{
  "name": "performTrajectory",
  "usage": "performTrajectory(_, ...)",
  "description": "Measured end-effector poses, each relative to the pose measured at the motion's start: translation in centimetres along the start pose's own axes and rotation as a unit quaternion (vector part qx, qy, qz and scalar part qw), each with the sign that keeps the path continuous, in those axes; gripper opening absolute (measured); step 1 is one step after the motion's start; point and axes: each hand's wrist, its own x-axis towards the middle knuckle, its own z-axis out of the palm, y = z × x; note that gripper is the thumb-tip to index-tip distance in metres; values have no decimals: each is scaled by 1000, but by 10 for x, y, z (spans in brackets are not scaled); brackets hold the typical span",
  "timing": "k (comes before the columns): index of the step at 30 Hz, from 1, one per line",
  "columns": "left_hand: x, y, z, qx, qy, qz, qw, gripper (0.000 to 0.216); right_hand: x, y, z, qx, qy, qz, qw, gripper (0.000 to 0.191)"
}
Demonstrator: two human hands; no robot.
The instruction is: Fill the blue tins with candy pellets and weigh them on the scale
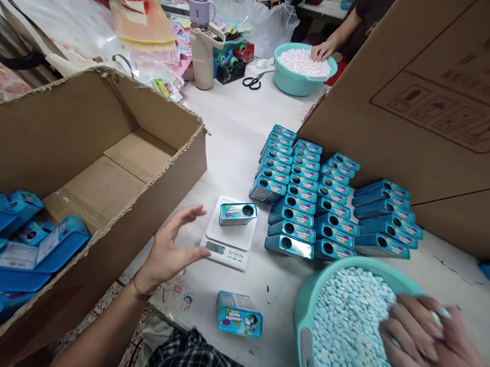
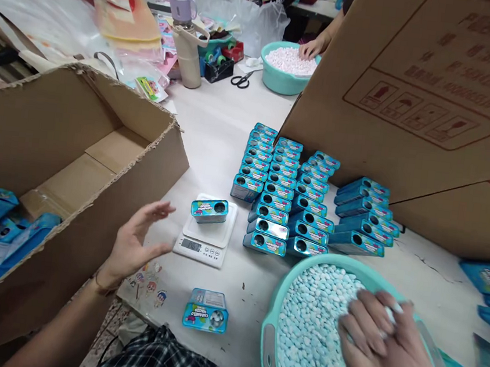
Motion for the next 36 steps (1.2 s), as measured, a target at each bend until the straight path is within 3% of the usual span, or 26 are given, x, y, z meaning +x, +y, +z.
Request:
performTrajectory(4,49,23,20,164,-30,125,978,73,-4,1,120,101,-189,23,976,23)
performTrajectory(6,66,26,35,204,-53,170,963,70,-4,15,168,127,-243,55,960,27)
performTrajectory(9,79,20,54,231,-60,172,956,61,-2,41,219,148,-268,39,951,28)
performTrajectory(12,82,11,64,222,-59,151,961,41,-1,63,246,138,-263,-11,955,31)
performTrajectory(15,82,5,66,191,-60,147,969,28,0,77,257,121,-235,-48,963,29)
performTrajectory(21,79,4,64,168,-52,145,974,25,0,86,255,93,-222,-97,966,25)
performTrajectory(36,80,4,63,174,-62,143,972,31,0,87,251,97,-234,-79,964,23)
